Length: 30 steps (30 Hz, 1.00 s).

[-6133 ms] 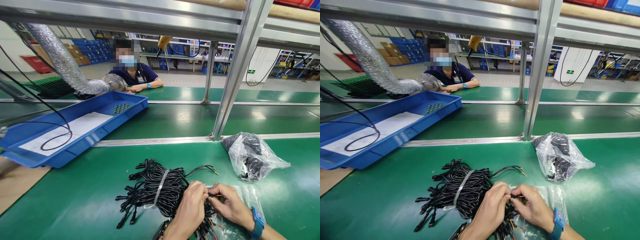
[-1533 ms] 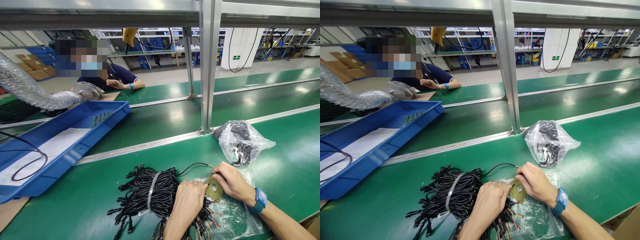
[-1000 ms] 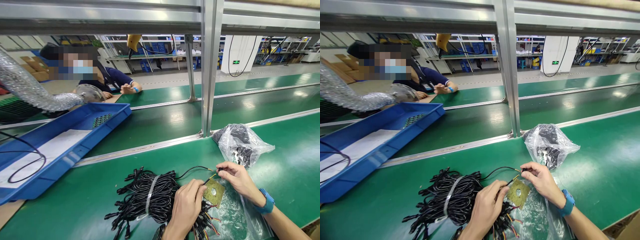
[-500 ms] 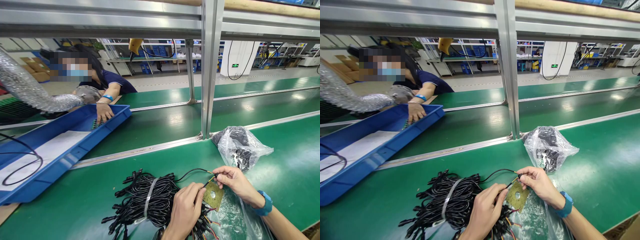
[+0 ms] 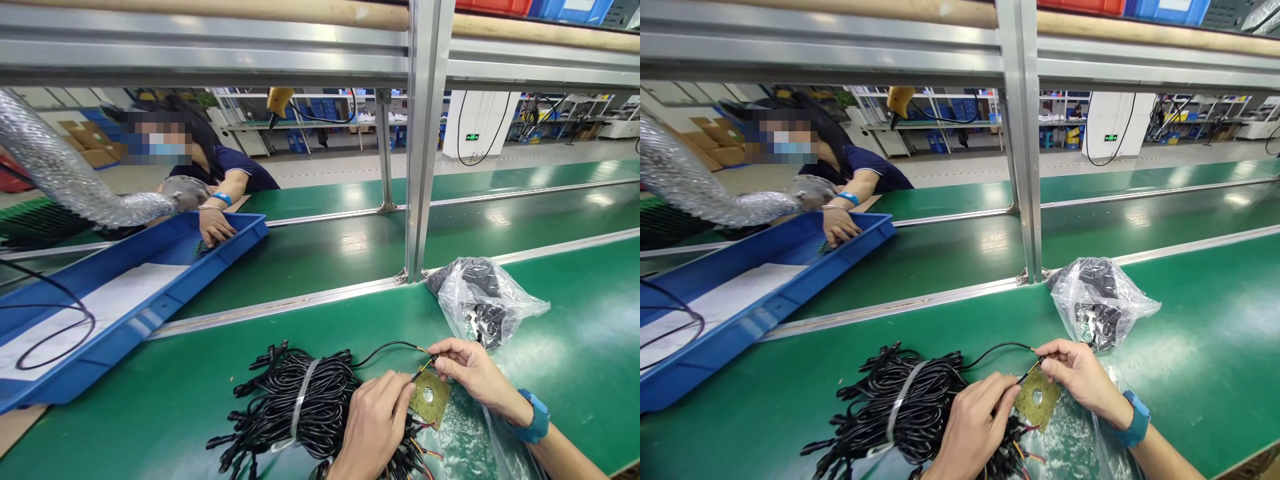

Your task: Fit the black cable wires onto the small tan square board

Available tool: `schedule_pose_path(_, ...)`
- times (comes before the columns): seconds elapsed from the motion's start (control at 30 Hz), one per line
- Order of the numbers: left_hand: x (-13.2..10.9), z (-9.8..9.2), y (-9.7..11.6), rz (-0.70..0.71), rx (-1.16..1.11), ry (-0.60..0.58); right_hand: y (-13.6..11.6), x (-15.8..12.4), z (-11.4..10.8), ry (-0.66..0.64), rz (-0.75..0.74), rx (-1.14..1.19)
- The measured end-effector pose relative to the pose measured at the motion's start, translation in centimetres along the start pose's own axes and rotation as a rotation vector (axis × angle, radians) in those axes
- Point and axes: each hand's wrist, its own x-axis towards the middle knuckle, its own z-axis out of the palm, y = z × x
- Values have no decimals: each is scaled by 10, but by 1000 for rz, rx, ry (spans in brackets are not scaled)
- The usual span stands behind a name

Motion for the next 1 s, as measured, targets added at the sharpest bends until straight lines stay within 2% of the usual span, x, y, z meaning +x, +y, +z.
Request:
schedule_pose_path(0.3,-1,-1,0,1,10,5,-8,-1,-5,-66,-159,-256)
schedule_pose_path(0.57,-2,3,-1,-11,-35,9,-9,-8,11,-120,-93,-314)
schedule_pose_path(0.83,-4,4,2,4,-103,16,-10,-13,22,-179,-296,-374)
schedule_pose_path(1.0,-5,4,3,-27,-130,2,-2,-14,29,-205,-359,-360)
